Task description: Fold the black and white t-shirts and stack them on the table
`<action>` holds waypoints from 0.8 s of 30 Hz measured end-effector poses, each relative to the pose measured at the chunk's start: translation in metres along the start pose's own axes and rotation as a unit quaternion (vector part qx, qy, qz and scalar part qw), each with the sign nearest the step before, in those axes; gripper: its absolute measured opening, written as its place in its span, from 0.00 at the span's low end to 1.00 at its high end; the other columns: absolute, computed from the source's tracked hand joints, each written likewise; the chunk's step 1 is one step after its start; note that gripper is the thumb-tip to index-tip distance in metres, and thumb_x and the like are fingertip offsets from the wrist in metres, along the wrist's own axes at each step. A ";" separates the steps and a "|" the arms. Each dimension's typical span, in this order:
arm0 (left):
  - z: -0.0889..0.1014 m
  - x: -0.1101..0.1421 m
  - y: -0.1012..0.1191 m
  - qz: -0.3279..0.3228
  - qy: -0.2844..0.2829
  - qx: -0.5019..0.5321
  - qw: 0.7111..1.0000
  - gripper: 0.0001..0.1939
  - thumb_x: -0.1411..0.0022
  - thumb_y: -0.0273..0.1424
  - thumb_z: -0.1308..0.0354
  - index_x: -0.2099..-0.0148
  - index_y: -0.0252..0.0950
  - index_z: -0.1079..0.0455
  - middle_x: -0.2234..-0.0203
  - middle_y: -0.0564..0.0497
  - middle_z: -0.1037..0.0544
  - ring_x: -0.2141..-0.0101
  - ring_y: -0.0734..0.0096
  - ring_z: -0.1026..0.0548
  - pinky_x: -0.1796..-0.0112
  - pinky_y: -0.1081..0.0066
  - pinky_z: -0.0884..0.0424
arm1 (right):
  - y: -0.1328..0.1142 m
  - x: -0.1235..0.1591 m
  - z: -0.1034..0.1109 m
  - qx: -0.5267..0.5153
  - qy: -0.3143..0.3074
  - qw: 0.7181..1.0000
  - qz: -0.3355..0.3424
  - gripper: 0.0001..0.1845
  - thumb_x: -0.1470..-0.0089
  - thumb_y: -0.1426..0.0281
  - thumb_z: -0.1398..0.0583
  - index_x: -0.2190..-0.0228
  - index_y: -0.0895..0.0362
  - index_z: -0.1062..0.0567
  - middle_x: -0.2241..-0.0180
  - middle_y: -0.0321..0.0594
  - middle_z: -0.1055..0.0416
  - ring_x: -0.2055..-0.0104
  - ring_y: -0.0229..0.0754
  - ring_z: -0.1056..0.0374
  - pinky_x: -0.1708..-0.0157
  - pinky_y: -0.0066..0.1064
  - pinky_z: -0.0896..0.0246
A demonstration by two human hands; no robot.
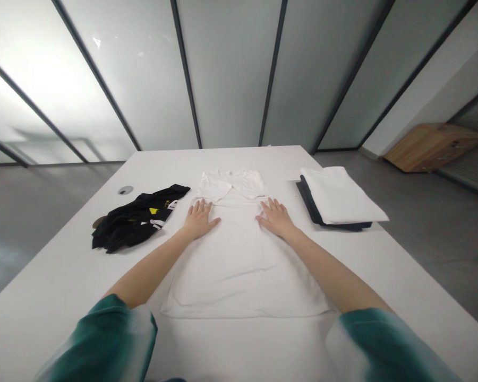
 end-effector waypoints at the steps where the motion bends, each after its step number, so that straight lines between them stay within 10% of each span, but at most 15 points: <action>1: -0.004 0.004 -0.001 -0.005 -0.012 0.000 1.000 0.43 0.34 0.56 0.59 0.28 0.34 0.52 0.29 0.37 0.52 0.31 0.46 0.54 0.36 0.51 0.53 | -0.001 0.002 -0.004 0.000 -0.004 1.000 -0.002 0.40 0.37 0.47 0.53 0.33 0.58 0.44 0.30 0.57 0.53 0.29 0.60 0.58 0.34 0.54 0.61; 15: 0.005 0.016 -0.010 -0.036 0.041 0.017 0.998 0.37 0.33 0.51 0.55 0.31 0.32 0.44 0.31 0.38 0.45 0.32 0.53 0.48 0.35 0.56 0.52 | 0.013 0.019 0.004 -0.061 0.052 0.996 0.035 0.30 0.37 0.56 0.49 0.39 0.59 0.34 0.33 0.54 0.44 0.32 0.54 0.48 0.36 0.48 0.52; 24: 0.015 0.071 -0.057 -0.054 0.107 0.090 0.989 0.23 0.36 0.41 0.52 0.45 0.35 0.30 0.46 0.40 0.27 0.45 0.53 0.31 0.42 0.57 0.36 | 0.062 0.076 0.037 -0.101 0.116 0.985 0.083 0.18 0.41 0.64 0.47 0.56 0.57 0.22 0.56 0.49 0.24 0.52 0.52 0.30 0.48 0.42 0.37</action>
Point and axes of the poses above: each hand's wrist, its own x-axis away from the middle knuckle, its own z-axis out of the back of the hand, y = z × x, the point moved 5 cm from there along -x, towards the middle knuckle
